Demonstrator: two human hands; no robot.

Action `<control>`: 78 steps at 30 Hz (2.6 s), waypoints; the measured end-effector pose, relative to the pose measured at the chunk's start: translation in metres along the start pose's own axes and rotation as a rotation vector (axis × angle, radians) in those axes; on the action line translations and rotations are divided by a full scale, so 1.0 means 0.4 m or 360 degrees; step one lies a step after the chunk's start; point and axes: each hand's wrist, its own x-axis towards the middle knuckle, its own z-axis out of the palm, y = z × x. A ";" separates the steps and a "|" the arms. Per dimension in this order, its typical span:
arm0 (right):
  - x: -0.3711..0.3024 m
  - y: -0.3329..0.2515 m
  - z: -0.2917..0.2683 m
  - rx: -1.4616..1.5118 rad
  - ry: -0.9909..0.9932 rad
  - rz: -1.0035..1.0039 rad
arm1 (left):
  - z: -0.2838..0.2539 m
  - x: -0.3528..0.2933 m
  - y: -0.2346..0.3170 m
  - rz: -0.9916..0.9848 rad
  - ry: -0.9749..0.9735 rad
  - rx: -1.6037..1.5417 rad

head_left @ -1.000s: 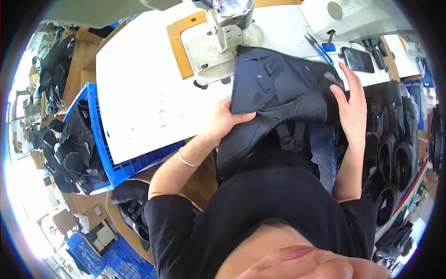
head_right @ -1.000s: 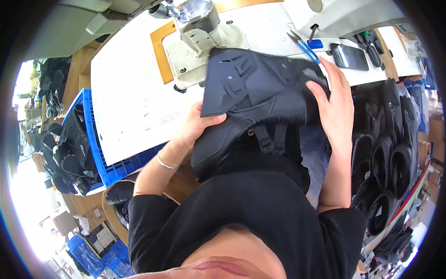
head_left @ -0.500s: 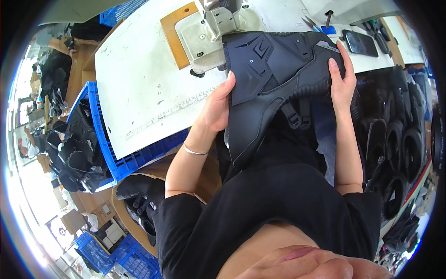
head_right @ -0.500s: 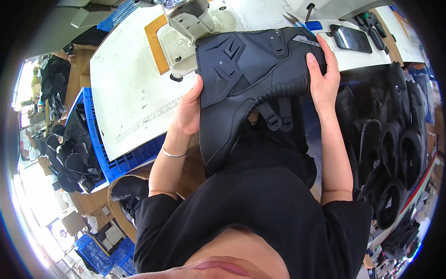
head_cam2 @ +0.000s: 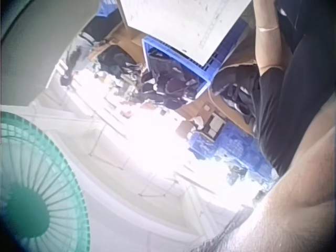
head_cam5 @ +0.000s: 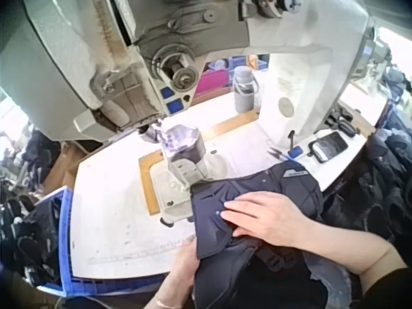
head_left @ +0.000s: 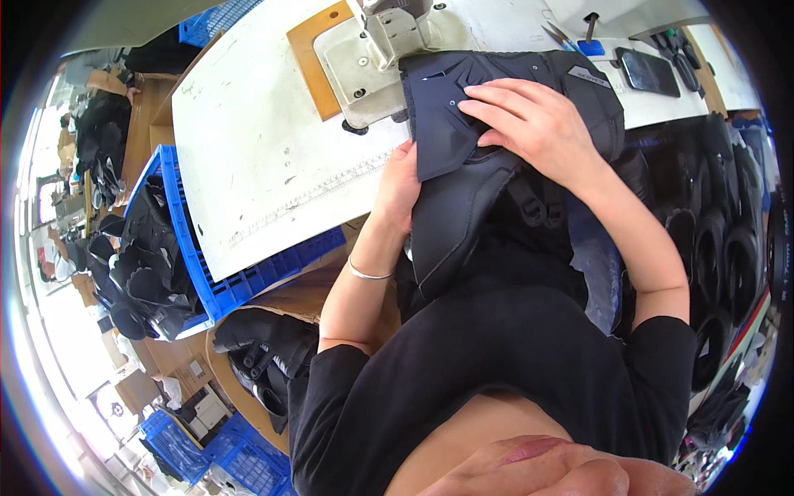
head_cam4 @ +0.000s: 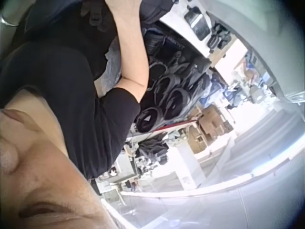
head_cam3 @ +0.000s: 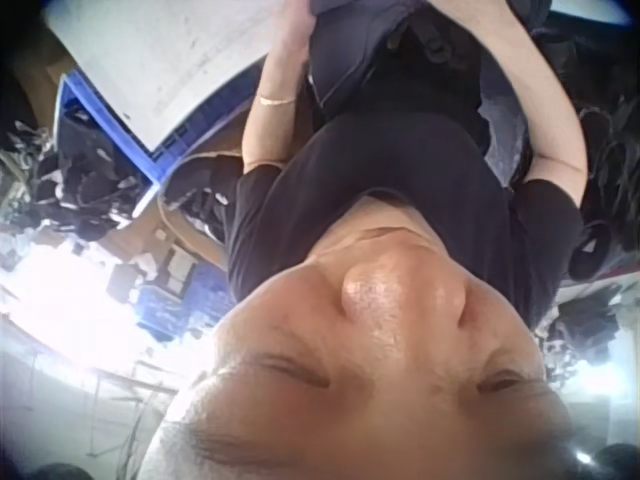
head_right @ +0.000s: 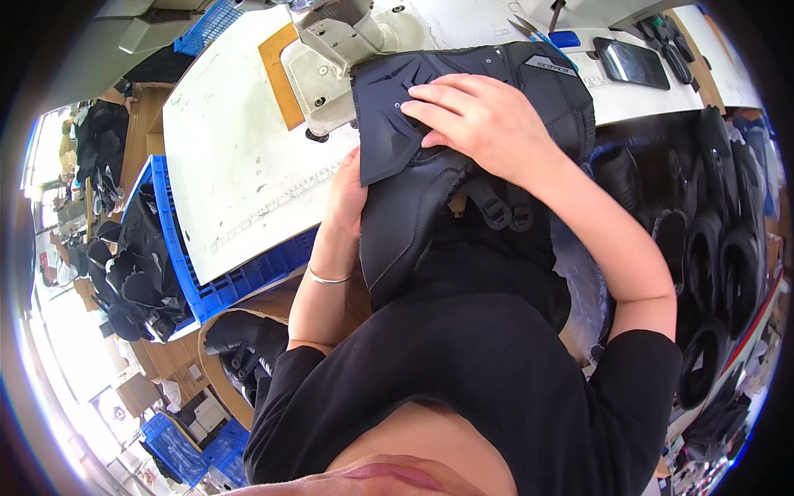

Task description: The person stitches shoe parts using a sewing machine, guiding and turning the material by hand under the needle, and places the finished pieces into a bin.

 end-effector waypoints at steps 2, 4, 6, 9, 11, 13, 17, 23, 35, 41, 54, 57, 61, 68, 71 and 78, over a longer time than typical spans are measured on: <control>0.020 0.026 -0.001 -0.0099 0.0057 -0.0197 | 0.002 -0.003 0.007 0.0057 -0.0071 0.0081; 0.033 0.031 -0.008 -0.0297 0.0143 -0.0533 | 0.007 -0.004 0.013 0.0076 -0.0117 0.0150; 0.038 0.011 -0.008 -0.0400 0.0127 -0.0511 | 0.012 -0.002 0.017 0.0048 -0.0075 0.0563; 0.037 -0.031 -0.002 -0.0444 0.0103 -0.0347 | 0.013 0.002 0.017 0.0061 -0.0015 0.0568; 0.039 -0.049 0.006 -0.0408 0.0084 -0.0237 | 0.008 0.005 0.015 0.0089 0.0012 0.0617; 0.041 -0.047 0.011 -0.0210 -0.0082 -0.0040 | 0.001 0.007 0.011 0.0116 0.0007 0.0652; 0.041 -0.006 0.009 -0.0117 -0.0050 -0.0235 | -0.014 0.015 0.009 0.0063 0.0025 0.0634; 0.032 0.020 0.020 -0.0077 0.0041 -0.0376 | -0.018 0.017 0.018 -0.0022 -0.0160 0.0230; 0.048 0.021 -0.035 0.0082 -0.0187 -0.0258 | -0.027 0.043 0.085 -0.0268 -0.0470 0.0193; -0.080 0.088 -0.147 -0.0154 0.0164 0.1292 | -0.029 0.047 0.082 -0.0367 -0.0444 0.0114; -0.081 0.122 -0.054 0.1151 0.0533 0.1477 | -0.003 0.003 0.077 -0.0162 -0.0463 0.0298; -0.078 0.120 -0.050 0.0990 0.0539 0.1329 | -0.009 -0.011 0.062 -0.0049 -0.0259 0.0530; -0.067 0.118 -0.060 0.0988 0.0549 0.1357 | -0.020 -0.017 0.037 0.0019 -0.0160 0.0418; -0.110 0.221 -0.229 0.0182 0.0731 0.1217 | -0.001 -0.020 0.033 0.0113 -0.0132 0.0375; -0.146 0.438 -0.425 -0.0349 0.1965 0.0888 | 0.012 -0.018 0.038 0.0134 -0.0223 0.0375; -0.187 0.927 -0.772 0.0739 0.1678 0.1142 | 0.009 -0.033 0.043 0.0037 -0.0219 0.0422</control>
